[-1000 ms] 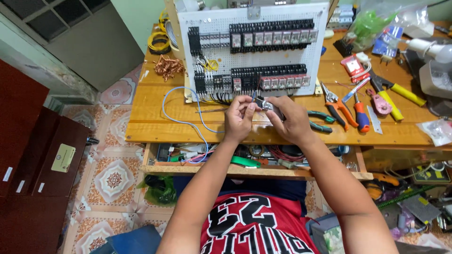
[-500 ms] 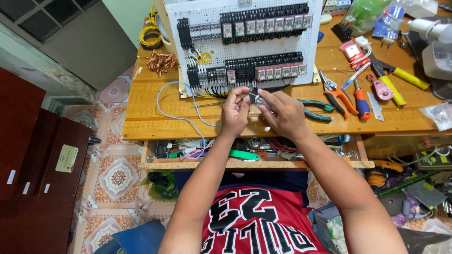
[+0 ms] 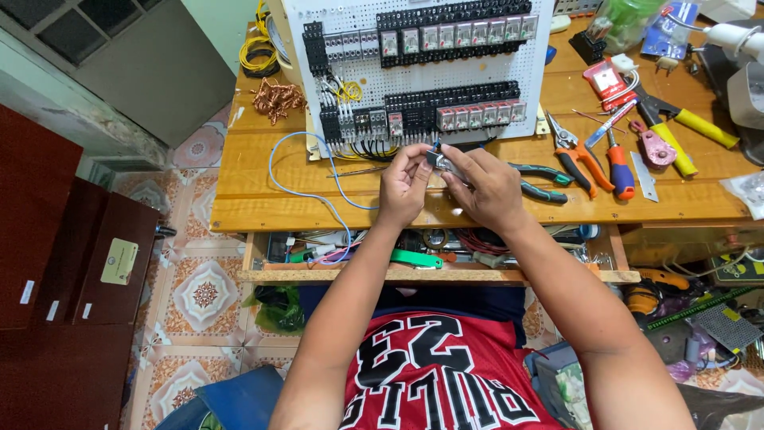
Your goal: Wiring an electrical control panel by stripping wires, crimping terminals, and connecting them to terminal blocks
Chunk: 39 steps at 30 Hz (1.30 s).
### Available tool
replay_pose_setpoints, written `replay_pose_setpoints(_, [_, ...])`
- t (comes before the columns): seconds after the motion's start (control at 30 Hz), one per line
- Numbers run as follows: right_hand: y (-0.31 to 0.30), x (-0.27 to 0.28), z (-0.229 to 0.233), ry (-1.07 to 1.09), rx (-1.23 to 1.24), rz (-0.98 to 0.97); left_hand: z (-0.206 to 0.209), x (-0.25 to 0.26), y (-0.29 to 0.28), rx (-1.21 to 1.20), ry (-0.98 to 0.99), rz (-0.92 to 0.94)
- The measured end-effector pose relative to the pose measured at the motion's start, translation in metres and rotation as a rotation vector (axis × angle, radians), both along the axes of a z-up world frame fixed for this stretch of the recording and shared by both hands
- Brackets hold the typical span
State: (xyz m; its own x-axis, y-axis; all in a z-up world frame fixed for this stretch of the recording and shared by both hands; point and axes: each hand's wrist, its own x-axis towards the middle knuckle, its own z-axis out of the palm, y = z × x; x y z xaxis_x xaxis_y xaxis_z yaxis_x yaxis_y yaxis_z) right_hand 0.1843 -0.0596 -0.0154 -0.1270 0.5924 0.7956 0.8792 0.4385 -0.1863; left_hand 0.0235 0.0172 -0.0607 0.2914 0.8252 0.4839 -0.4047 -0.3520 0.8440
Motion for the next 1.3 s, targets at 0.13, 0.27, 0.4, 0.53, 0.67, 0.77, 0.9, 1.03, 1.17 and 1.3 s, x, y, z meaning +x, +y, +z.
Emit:
replay_pose_setpoints(0.13, [0.000, -0.001, -0.002, 0.000, 0.008, -0.027, 0.000, -0.001, 0.000, 0.008, 0.025, -0.029])
replay_pose_setpoints(0.27, [0.002, -0.001, -0.003, -0.040, 0.028, -0.053, -0.004, -0.001, 0.001, 0.007, 0.010, -0.046])
replay_pose_setpoints(0.4, [0.003, -0.001, -0.005, -0.040, 0.052, -0.056, -0.010, 0.000, 0.003, -0.009, -0.001, -0.071])
replay_pose_setpoints(0.53, [0.004, 0.000, -0.012, -0.021, 0.055, -0.064, -0.019, 0.003, 0.006, -0.024, 0.003, -0.049])
replay_pose_setpoints(0.67, [0.004, -0.001, -0.013, -0.029, 0.046, -0.083, -0.021, 0.003, 0.008, -0.055, -0.001, -0.046])
replay_pose_setpoints(0.77, [0.002, -0.002, -0.009, -0.006, 0.027, -0.048, -0.017, 0.003, 0.007, -0.051, -0.005, -0.037])
replay_pose_setpoints(0.9, [0.003, -0.001, -0.014, -0.013, 0.031, -0.073, -0.011, 0.001, 0.004, -0.053, 0.005, -0.018])
replay_pose_setpoints(1.03, [0.004, 0.000, -0.016, 0.003, 0.031, -0.068, -0.010, 0.002, 0.003, -0.039, 0.001, 0.004])
replay_pose_setpoints(1.17, [0.003, 0.001, -0.014, -0.005, 0.027, -0.067, -0.006, 0.001, 0.002, -0.029, 0.000, 0.013])
replay_pose_setpoints(1.3, [0.003, -0.001, -0.011, 0.003, 0.028, -0.066, -0.004, 0.001, 0.001, -0.016, 0.001, 0.020])
